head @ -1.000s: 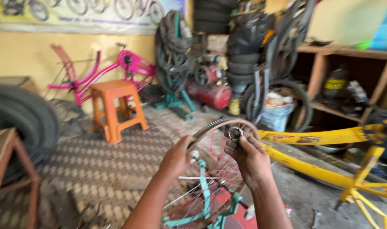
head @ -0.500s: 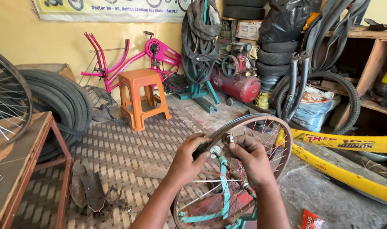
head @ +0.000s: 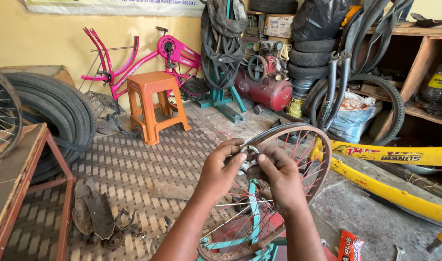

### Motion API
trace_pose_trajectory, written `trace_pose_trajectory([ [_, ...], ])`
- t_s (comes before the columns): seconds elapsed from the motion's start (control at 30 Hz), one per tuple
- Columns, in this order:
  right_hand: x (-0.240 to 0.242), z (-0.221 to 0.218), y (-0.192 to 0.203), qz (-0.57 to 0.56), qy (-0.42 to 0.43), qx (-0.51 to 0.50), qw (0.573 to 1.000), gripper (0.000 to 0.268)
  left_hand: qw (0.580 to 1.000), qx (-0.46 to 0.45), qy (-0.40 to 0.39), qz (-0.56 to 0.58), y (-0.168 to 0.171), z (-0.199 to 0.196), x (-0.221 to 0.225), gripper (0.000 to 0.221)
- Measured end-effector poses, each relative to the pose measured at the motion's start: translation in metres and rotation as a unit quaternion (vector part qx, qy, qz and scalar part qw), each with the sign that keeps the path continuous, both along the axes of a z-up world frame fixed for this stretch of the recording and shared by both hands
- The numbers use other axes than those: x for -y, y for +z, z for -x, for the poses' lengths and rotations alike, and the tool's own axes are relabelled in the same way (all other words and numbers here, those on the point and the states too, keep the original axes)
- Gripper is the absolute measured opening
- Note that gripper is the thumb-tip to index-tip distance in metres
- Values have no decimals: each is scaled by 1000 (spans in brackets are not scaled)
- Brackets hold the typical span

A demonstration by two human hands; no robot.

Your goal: The person places a bicycle wheel rim on a truing stand, threads spokes through the rim holes, and attaches spoke nipples by hand to assemble the wheel.

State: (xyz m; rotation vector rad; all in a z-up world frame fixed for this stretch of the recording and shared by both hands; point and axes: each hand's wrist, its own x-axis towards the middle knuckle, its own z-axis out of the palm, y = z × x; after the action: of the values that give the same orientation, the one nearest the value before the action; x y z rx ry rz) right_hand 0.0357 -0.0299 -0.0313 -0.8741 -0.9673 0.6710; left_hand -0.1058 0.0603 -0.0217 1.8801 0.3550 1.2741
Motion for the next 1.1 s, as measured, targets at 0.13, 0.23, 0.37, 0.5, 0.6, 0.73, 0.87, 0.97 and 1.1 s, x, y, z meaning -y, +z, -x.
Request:
trace_pose_trajectory([
  [0.13,10,12,10,-48,-105,223,968,41,989,35,-18,140,1,-1,-2,25],
  [0.23,6,16,10,-86,-188,355,912,38,982,58,-79,164,-1,-4,-5,26],
  [0.37,-4,22,0,-27,-151,207,966,36,973,88,-128,172,-5,-10,-7,27],
  [0.5,-5,25,0,-71,-54,18,996,34,977,88,-162,109,-2,-9,-6,24],
  [0.6,-10,32,1,-67,-49,-52,995,32,985,31,-86,149,0,-5,1,18],
  [0.73,-18,29,-5,-37,-91,-91,991,29,984,25,-84,153,-1,0,5,20],
  [0.87,-24,-2,-15,-64,-119,-218,966,28,998,39,-49,17,2,4,8,40],
  [0.97,-1,-56,-6,-135,-176,-337,915,26,998,-49,16,-47,1,16,8,47],
  [1.1,24,-72,12,-129,-168,-298,931,28,988,-105,60,-98,-5,23,-2,42],
])
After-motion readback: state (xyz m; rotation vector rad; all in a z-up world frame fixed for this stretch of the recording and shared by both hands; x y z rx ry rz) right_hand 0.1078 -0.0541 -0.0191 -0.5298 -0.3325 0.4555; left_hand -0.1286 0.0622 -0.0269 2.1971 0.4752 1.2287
